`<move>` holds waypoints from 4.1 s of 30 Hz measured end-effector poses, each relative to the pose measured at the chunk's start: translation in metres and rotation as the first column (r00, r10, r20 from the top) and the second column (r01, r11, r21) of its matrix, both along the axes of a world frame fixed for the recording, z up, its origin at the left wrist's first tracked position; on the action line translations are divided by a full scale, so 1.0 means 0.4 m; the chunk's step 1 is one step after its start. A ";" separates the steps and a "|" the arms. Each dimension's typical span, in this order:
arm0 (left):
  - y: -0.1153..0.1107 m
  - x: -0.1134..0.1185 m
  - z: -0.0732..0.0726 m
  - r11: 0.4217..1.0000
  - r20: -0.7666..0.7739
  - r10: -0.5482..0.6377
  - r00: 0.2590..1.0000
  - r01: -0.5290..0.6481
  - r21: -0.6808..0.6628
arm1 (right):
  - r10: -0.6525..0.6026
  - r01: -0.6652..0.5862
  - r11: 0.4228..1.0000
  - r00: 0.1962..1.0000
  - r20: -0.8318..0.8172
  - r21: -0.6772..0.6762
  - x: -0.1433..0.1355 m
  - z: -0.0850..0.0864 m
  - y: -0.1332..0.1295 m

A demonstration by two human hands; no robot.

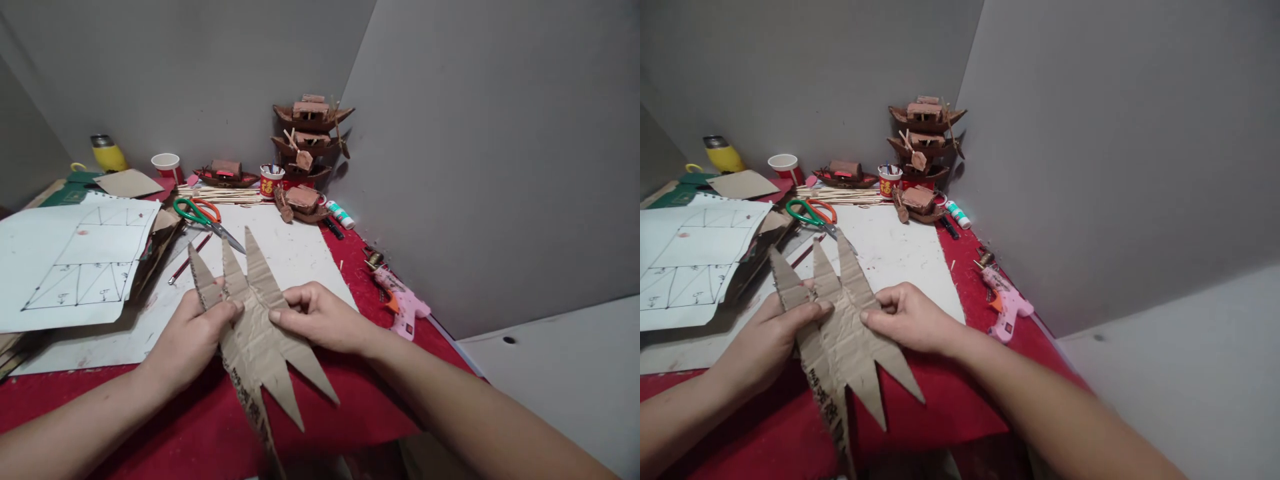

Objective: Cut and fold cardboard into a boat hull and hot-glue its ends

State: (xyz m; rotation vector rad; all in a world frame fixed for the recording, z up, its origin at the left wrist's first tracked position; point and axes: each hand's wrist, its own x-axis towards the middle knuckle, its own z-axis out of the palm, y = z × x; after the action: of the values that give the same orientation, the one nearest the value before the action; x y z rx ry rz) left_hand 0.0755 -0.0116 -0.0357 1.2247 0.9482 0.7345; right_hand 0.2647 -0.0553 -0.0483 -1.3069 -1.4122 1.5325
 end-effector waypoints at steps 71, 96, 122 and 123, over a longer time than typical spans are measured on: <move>0.113 0.088 -0.016 0.350 -0.848 -0.198 0.492 0.843 0.407 | -0.040 -0.617 0.730 0.390 0.920 0.294 0.059 0.038 0.063; 0.104 0.051 0.013 0.274 -0.897 -0.130 0.422 0.885 0.377 | 0.170 -0.550 0.812 0.539 0.825 0.193 0.117 0.059 0.052; 0.113 0.016 0.022 0.287 -0.899 -0.204 0.388 0.901 0.324 | -0.004 -0.625 0.714 0.447 0.894 0.316 0.040 0.039 0.026; 0.111 0.015 0.014 0.231 -0.902 -0.175 0.394 0.907 0.352 | -0.009 -0.657 0.688 0.416 0.909 0.307 0.030 0.042 0.018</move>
State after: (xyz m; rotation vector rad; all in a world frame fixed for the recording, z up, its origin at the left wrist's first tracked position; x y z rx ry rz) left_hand 0.0816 0.0327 -0.0301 2.7800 0.4828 -0.1256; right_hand 0.2768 -0.0482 -0.0316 -1.3962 -2.7258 0.2869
